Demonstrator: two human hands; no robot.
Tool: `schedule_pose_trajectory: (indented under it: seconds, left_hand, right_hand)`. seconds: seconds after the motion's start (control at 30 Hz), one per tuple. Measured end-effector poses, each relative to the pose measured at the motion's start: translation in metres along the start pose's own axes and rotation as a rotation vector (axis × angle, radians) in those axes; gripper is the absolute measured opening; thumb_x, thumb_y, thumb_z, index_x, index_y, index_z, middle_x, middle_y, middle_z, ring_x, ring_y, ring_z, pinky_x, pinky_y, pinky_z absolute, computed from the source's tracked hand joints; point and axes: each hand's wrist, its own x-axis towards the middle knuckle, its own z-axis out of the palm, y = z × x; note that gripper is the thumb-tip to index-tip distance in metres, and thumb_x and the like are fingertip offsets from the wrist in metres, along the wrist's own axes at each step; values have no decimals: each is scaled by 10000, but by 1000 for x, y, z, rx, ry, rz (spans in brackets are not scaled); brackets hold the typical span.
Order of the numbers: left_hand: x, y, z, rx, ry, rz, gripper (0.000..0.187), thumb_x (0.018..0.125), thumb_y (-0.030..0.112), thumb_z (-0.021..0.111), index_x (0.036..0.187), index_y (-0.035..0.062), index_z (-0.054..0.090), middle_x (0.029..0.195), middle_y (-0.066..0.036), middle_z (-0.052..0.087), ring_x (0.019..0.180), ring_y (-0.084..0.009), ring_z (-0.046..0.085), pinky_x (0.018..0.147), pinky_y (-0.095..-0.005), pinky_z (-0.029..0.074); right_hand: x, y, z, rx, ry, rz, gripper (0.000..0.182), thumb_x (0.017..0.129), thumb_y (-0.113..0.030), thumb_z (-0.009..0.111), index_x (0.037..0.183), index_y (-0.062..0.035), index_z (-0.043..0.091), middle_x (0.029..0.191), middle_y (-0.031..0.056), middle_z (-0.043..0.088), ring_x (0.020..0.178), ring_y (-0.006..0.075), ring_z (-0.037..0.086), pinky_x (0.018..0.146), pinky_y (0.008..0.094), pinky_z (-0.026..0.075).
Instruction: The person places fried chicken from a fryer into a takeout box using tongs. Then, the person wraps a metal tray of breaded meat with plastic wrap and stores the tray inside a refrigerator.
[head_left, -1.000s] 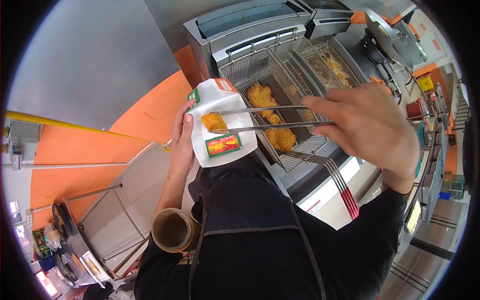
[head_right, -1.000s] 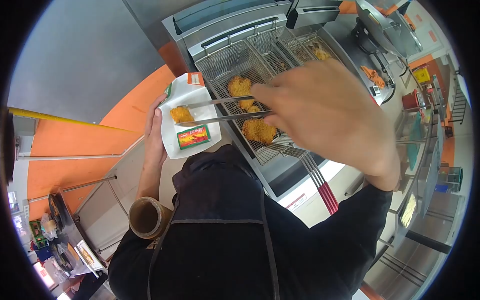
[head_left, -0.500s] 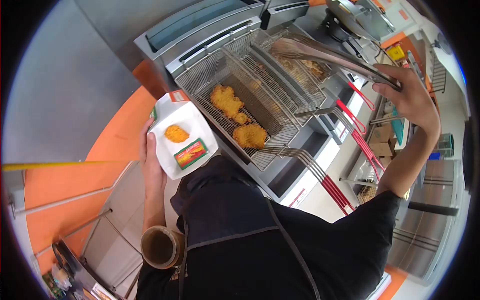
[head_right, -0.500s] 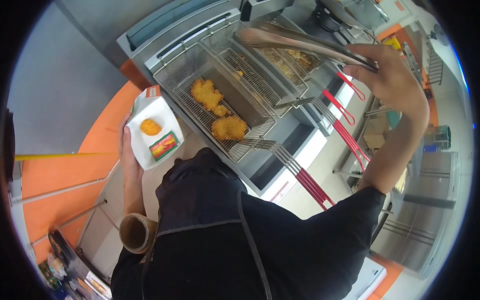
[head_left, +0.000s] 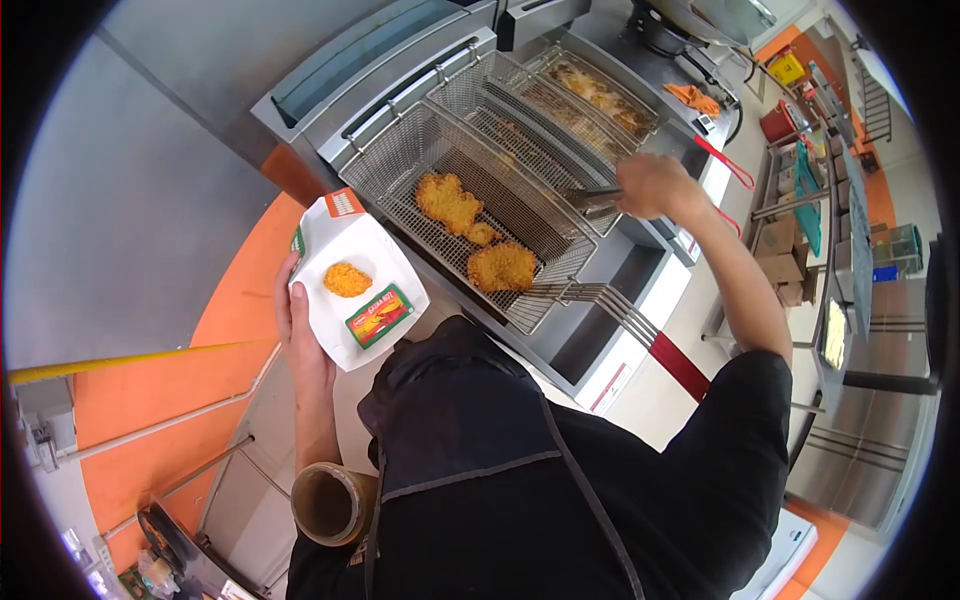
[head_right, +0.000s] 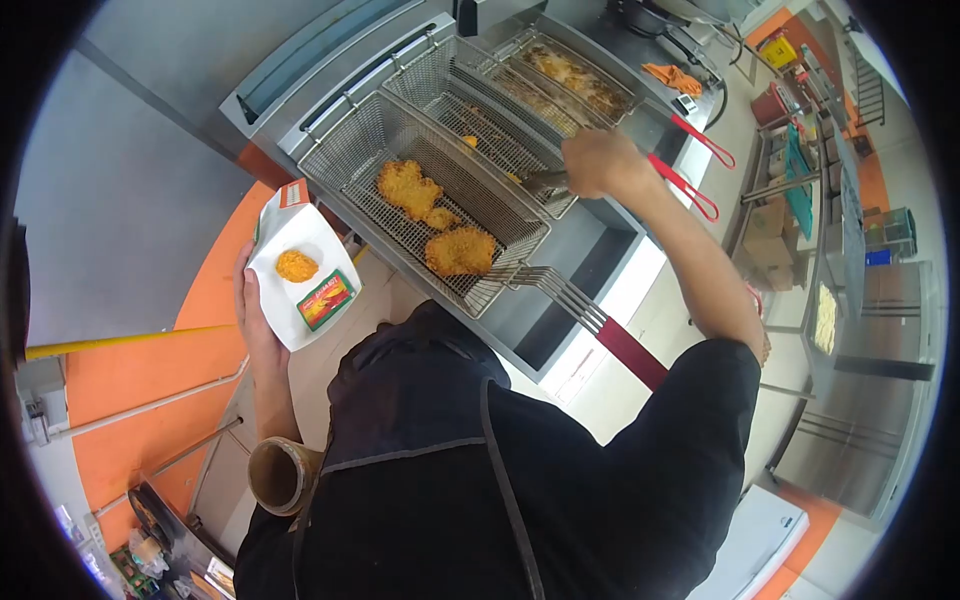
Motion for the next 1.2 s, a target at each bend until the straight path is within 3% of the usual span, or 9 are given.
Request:
schedule_pose_trajectory:
  seconds: [0.13, 0.2, 0.33, 0.4, 0.6, 0.7, 0.8, 0.9, 1.2]
  left_hand:
    - [-1, -7, -8, 2, 31, 16, 368, 966, 227, 375, 1291, 55, 397, 1251, -123, 453, 1129, -189, 475, 939, -315, 415]
    - [-2, -8, -12, 10, 62, 14, 354, 960, 215, 400, 1280, 64, 413, 1205, -108, 469, 1083, -160, 479, 911, -286, 411]
    - [-7, -8, -15, -12, 87, 15, 334, 946, 193, 453, 1266, 99, 441, 1099, -73, 493, 971, -100, 468, 848, -221, 381]
    - [-8, -5, -12, 3, 94, 7, 335, 947, 193, 451, 1268, 99, 439, 1104, -76, 493, 983, -102, 464, 857, -226, 380]
    - [-10, -5, -12, 90, 40, 49, 343, 945, 178, 443, 1277, 96, 420, 1154, -92, 489, 1022, -117, 458, 890, -242, 366]
    - [-10, -5, -10, 102, 18, 67, 342, 946, 177, 443, 1277, 93, 412, 1132, -82, 495, 1013, -108, 456, 876, -238, 371]
    - [-9, -6, -15, 86, 50, 60, 338, 948, 176, 444, 1274, 94, 409, 1075, -63, 505, 975, -97, 457, 847, -234, 381]
    - [-6, -14, -15, 69, 92, 66, 335, 948, 180, 450, 1269, 94, 408, 995, -43, 502, 909, -86, 453, 803, -229, 391]
    - [2, -19, -7, -32, 63, 35, 336, 952, 181, 442, 1273, 92, 401, 1145, -79, 471, 1027, -113, 452, 893, -243, 374]
  right_hand:
    - [-1, -1, -2, 4, 94, -27, 175, 695, -101, 562, 825, -23, 651, 914, 159, 645, 897, 322, 616, 744, 404, 505]
    - [-16, 4, -22, -64, 110, 9, 167, 705, -143, 594, 821, -33, 643, 898, 156, 643, 903, 310, 609, 775, 399, 486]
    - [-86, 18, -59, 77, 534, -27, 271, 744, -244, 637, 931, -47, 649, 879, 162, 626, 867, 307, 580, 773, 412, 445]
    - [-122, -2, -88, 143, 565, 16, 316, 748, -219, 648, 1013, -47, 639, 827, 158, 621, 856, 315, 574, 742, 416, 439]
    - [-133, -39, -103, 479, 518, -533, 311, 754, -205, 659, 1019, -44, 634, 703, 144, 609, 714, 331, 589, 639, 395, 446]
    - [-128, -70, -107, 303, 502, -506, 276, 770, -198, 642, 1001, -49, 626, 681, 131, 603, 657, 328, 586, 603, 393, 449]
    - [-122, -85, -113, 192, 469, -517, 320, 737, -168, 665, 997, 12, 613, 721, 166, 605, 627, 342, 577, 577, 397, 432]
    - [-129, -90, -123, 140, 484, -458, 268, 784, -192, 624, 1012, -53, 599, 678, 116, 600, 662, 306, 598, 609, 393, 459]
    - [-143, -106, -137, 64, 460, -375, 278, 778, -184, 634, 1008, -33, 595, 680, 113, 597, 642, 304, 605, 596, 384, 470]
